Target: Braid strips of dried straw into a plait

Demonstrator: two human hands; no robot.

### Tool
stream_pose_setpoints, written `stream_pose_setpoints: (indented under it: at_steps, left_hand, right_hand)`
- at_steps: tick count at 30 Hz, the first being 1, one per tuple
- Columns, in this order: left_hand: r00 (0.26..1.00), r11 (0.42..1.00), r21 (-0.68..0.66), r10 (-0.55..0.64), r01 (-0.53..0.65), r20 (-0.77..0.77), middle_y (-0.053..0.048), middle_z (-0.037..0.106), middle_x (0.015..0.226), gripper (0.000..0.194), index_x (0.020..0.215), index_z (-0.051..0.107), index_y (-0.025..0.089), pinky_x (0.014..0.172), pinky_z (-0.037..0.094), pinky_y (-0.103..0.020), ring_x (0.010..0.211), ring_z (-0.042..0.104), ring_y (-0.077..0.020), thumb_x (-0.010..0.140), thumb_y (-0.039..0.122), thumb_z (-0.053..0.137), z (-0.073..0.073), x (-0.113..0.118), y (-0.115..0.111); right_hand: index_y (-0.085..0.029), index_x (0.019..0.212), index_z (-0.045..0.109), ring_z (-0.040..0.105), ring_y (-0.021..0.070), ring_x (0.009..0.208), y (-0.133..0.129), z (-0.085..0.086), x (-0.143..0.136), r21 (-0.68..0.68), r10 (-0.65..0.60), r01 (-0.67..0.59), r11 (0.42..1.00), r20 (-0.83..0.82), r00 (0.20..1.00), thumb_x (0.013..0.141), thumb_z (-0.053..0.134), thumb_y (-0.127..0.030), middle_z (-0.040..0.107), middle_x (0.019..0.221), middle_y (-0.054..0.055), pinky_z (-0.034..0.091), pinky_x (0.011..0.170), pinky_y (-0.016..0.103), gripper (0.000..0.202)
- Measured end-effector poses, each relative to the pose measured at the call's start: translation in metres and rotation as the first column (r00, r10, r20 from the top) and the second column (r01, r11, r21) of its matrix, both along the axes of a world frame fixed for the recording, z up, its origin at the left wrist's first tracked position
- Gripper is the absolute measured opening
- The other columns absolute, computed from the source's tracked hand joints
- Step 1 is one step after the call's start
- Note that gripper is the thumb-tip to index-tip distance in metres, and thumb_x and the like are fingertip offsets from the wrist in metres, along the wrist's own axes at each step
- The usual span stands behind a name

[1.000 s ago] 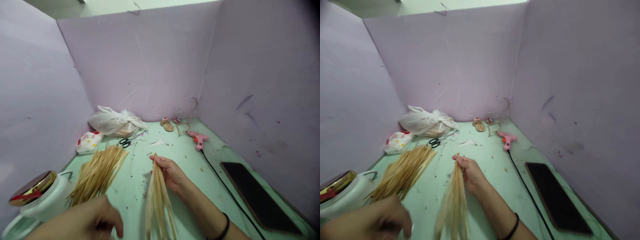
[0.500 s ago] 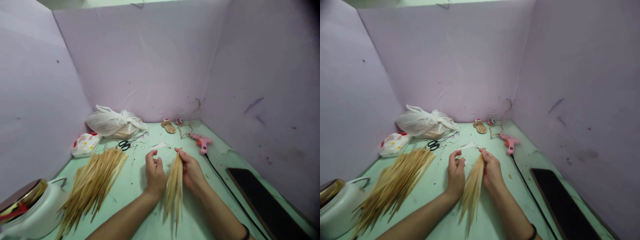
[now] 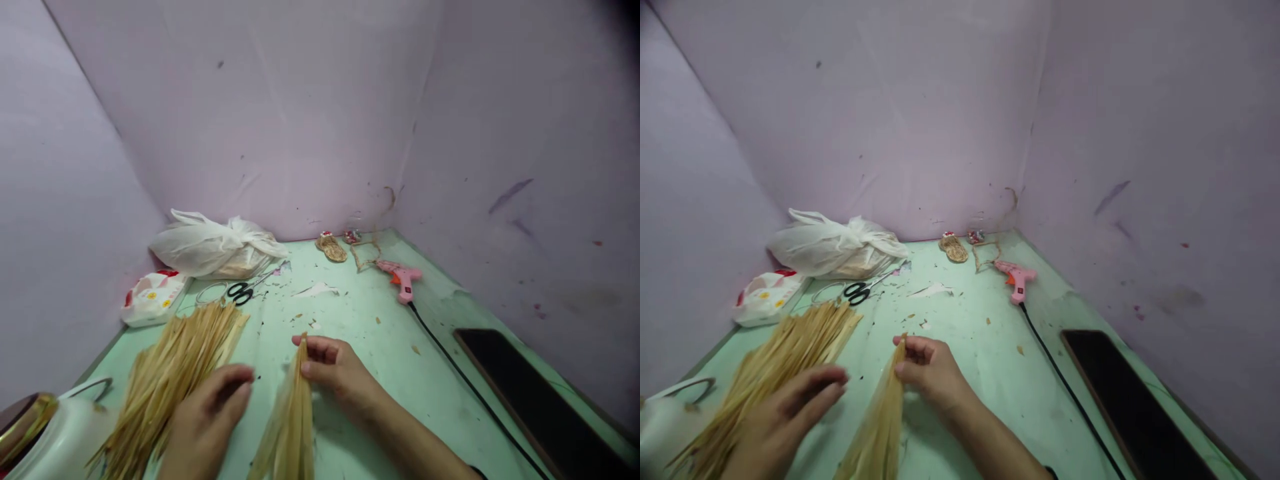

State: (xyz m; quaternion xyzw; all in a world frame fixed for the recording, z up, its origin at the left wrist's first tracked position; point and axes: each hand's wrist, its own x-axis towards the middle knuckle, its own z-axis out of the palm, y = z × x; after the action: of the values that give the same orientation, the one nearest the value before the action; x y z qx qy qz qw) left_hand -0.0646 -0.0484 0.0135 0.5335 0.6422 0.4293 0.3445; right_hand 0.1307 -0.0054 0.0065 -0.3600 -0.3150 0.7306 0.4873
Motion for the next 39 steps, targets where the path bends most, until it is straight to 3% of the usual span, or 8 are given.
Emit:
stream_pose_setpoints:
  at_steps: [2, 4, 8, 14, 18, 23, 27, 39]
  left_hand:
    - [0.961, 0.968, -0.141, -0.177, 0.209, 0.212, -0.004, 0.067, 0.079, 0.037, 0.088, 0.062, 0.018, 0.066, 0.048, -0.026, 0.076, 0.062, -0.0197, 0.059, 0.039, 0.070, 0.012, 0.030, 0.029]
    - [0.900, 0.918, -0.233, -0.219, 0.321, 0.377, -0.002, 0.065, 0.066, 0.046, 0.092, 0.059, 0.014, 0.056, 0.045, -0.024, 0.062, 0.061, -0.0163, 0.053, 0.033, 0.074, 0.012, 0.054, 0.051]
    - [0.851, 0.899, -0.281, -0.162, 0.336, 0.499, 0.005, 0.053, 0.046, 0.040, 0.081, 0.060, 0.010, 0.047, 0.037, -0.020, 0.044, 0.050, -0.0093, 0.046, 0.023, 0.076, -0.002, 0.074, 0.075]
    - [0.746, 0.868, -0.306, -0.104, 0.391, 0.658, -0.002, 0.064, 0.057, 0.032, 0.079, 0.060, 0.011, 0.057, 0.045, -0.025, 0.054, 0.059, -0.0141, 0.052, 0.022, 0.074, -0.018, 0.077, 0.089]
    - [0.717, 0.891, -0.283, -0.066, 0.356, 0.694, -0.002, 0.066, 0.063, 0.030, 0.078, 0.060, 0.012, 0.057, 0.045, -0.023, 0.056, 0.059, -0.0124, 0.054, 0.021, 0.075, -0.024, 0.074, 0.090]
    - [0.701, 0.872, -0.295, -0.074, 0.391, 0.710, -0.003, 0.066, 0.064, 0.028, 0.074, 0.061, 0.011, 0.062, 0.046, -0.024, 0.061, 0.061, -0.0133, 0.052, 0.019, 0.076, -0.023, 0.071, 0.090]
    - [0.659, 0.864, -0.292, -0.060, 0.410, 0.749, -0.003, 0.066, 0.065, 0.024, 0.074, 0.059, 0.012, 0.065, 0.047, -0.027, 0.063, 0.062, -0.0147, 0.056, 0.019, 0.073, -0.022, 0.073, 0.091]
    - [0.709, 0.876, -0.290, -0.080, 0.385, 0.700, -0.001, 0.064, 0.060, 0.020, 0.071, 0.060, 0.012, 0.056, 0.044, -0.024, 0.052, 0.057, -0.0107, 0.055, 0.016, 0.070, -0.019, 0.072, 0.089]
  right_hand:
    - [-0.014, 0.086, 0.068, 0.056, 0.0122, 0.065, 0.002, -0.001, 0.001, 0.037, -0.009, 0.007, 0.999, 0.047, 0.999, 0.048, 0.075, -0.014, 0.065, 0.070, 0.001, 0.041, 0.065, 0.025, 0.038]
    - [-0.015, 0.086, 0.067, 0.057, 0.0137, 0.067, 0.006, -0.002, 0.003, 0.075, -0.035, 0.029, 0.997, 0.083, 0.996, 0.050, 0.073, -0.014, 0.064, 0.068, 0.000, 0.041, 0.065, 0.026, 0.036]
    - [-0.015, 0.088, 0.065, 0.059, 0.0178, 0.074, 0.018, -0.005, 0.008, 0.043, -0.110, 0.106, 0.993, 0.104, 0.988, 0.048, 0.074, -0.015, 0.065, 0.072, 0.002, 0.043, 0.068, 0.029, 0.042]
    - [-0.013, 0.098, 0.058, 0.060, 0.0157, 0.065, 0.034, -0.006, 0.012, -0.175, -0.110, 0.138, 0.975, 0.158, 0.981, 0.048, 0.073, -0.018, 0.064, 0.079, 0.005, 0.044, 0.059, 0.028, 0.052]
    - [-0.015, 0.101, 0.056, 0.058, 0.0127, 0.066, 0.038, -0.011, 0.015, -0.125, -0.026, 0.053, 0.991, 0.213, 0.977, 0.054, 0.073, -0.025, 0.061, 0.085, 0.004, 0.044, 0.062, 0.027, 0.051]
    - [-0.015, 0.093, 0.058, 0.053, 0.0099, 0.063, 0.035, -0.022, 0.020, -0.013, 0.064, -0.063, 0.998, 0.309, 0.949, 0.050, 0.073, -0.015, 0.059, 0.079, 0.001, 0.042, 0.064, 0.026, 0.045]
    - [-0.017, 0.096, 0.055, 0.056, 0.0119, 0.067, 0.035, -0.026, 0.022, -0.052, 0.056, -0.043, 0.998, 0.289, 0.956, 0.056, 0.070, -0.021, 0.059, 0.081, 0.001, 0.043, 0.067, 0.028, 0.043]
    - [-0.017, 0.092, 0.059, 0.058, 0.0141, 0.072, 0.031, -0.022, 0.017, 0.042, 0.026, -0.045, 0.998, 0.383, 0.924, 0.059, 0.067, -0.022, 0.061, 0.076, 0.001, 0.045, 0.069, 0.029, 0.034]
